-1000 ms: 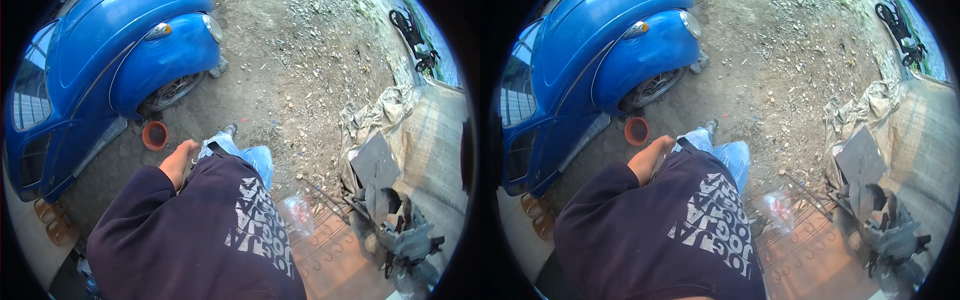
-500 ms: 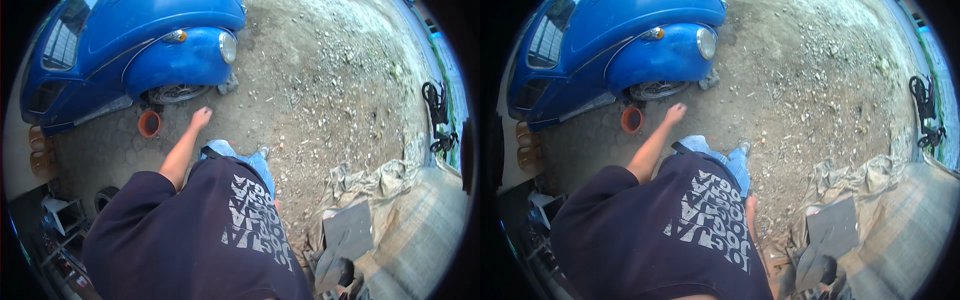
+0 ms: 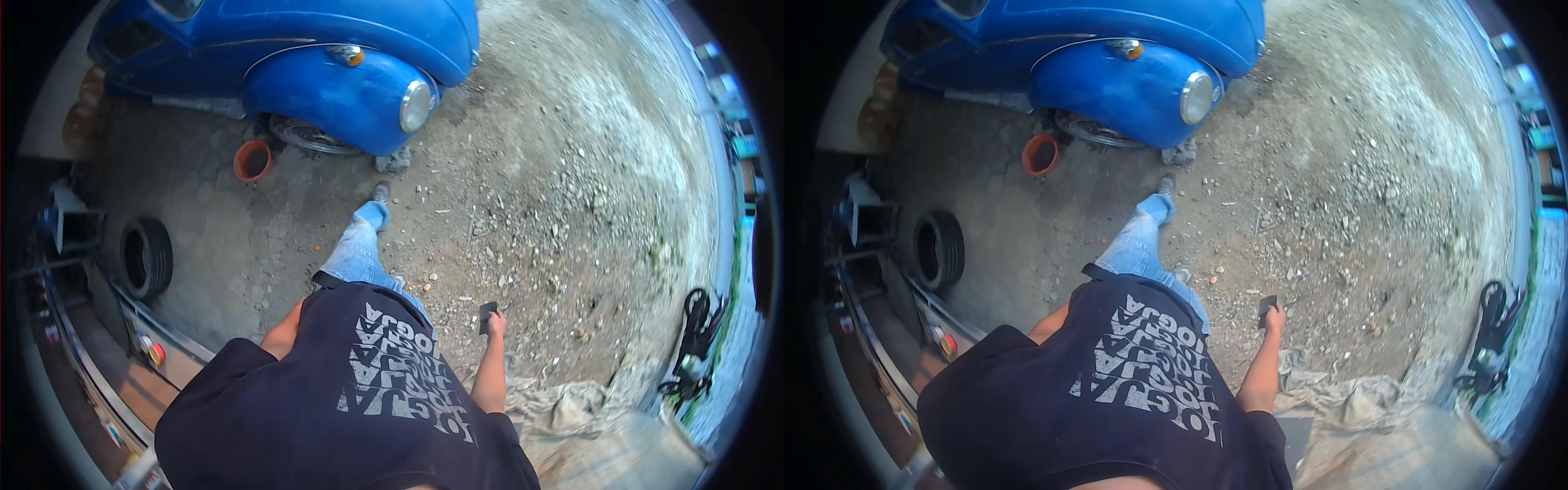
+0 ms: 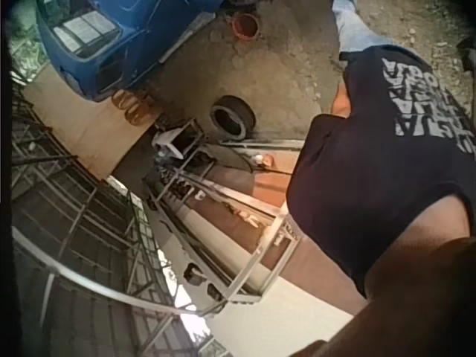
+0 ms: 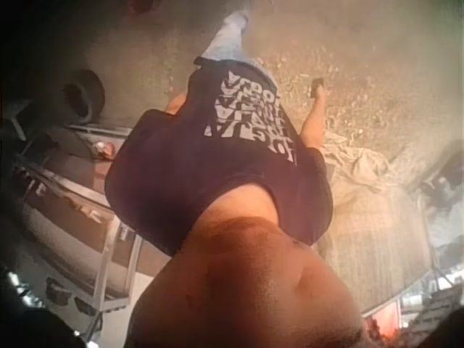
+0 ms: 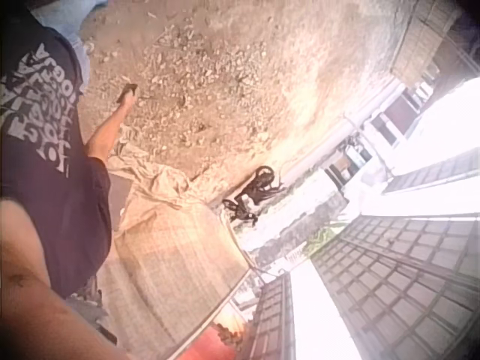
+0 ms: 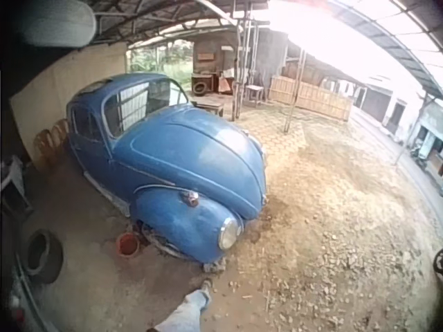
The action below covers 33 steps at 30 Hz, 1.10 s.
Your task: The person dips sandpaper into a bucket of water and wet sands different sections of a car fender by hand, repeatedly rubbing the painted surface.
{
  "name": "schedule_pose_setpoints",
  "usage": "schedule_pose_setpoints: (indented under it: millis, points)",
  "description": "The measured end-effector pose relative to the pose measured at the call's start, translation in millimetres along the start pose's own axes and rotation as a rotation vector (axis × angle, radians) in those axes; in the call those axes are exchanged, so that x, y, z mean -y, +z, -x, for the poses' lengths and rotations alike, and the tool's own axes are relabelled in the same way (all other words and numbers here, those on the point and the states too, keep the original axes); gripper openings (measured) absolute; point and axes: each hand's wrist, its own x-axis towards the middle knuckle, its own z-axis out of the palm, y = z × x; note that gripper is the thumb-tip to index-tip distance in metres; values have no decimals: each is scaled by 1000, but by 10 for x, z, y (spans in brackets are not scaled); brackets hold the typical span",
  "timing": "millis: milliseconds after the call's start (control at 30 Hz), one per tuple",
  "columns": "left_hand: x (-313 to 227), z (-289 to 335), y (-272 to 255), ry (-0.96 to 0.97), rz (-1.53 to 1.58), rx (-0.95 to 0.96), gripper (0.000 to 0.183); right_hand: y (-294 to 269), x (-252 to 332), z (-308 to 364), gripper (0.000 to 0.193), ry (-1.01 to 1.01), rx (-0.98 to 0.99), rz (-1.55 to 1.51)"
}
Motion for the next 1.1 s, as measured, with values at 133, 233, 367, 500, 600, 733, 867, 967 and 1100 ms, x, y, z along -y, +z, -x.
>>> schedule_pose_setpoints:
  millis: [133,233,367,500,600,733,867,967,1100]
  points:
    - [-200,-136,-32,-35,139,-31,36,509,543,-300,44,-117,208,161]
    - [-552,-394,4,-51,215,-10,36,823,1021,-47,40,-167,296,242]
    - [-1203,-710,-248,-73,384,-22,36,838,1460,-319,35,-265,262,288]
    - [-1667,-1346,-1054,22,526,-166,31,760,2221,-317,35,-174,257,160]
    - [-2485,-1529,-1930,181,796,-336,22,701,2736,-665,34,-91,117,109]
    - [-3031,-1545,-2660,230,847,-471,26,949,3534,-1218,34,-99,132,-77]
    - [-2983,-1594,-2697,149,804,-523,28,1686,4898,-1216,37,-368,349,-65]
    - [-3009,-1508,-2438,29,975,-414,25,2425,5663,-1266,35,-552,424,-30]
    - [-2612,-1473,-1665,-239,950,-420,29,3474,6685,-1226,35,-761,796,-42]
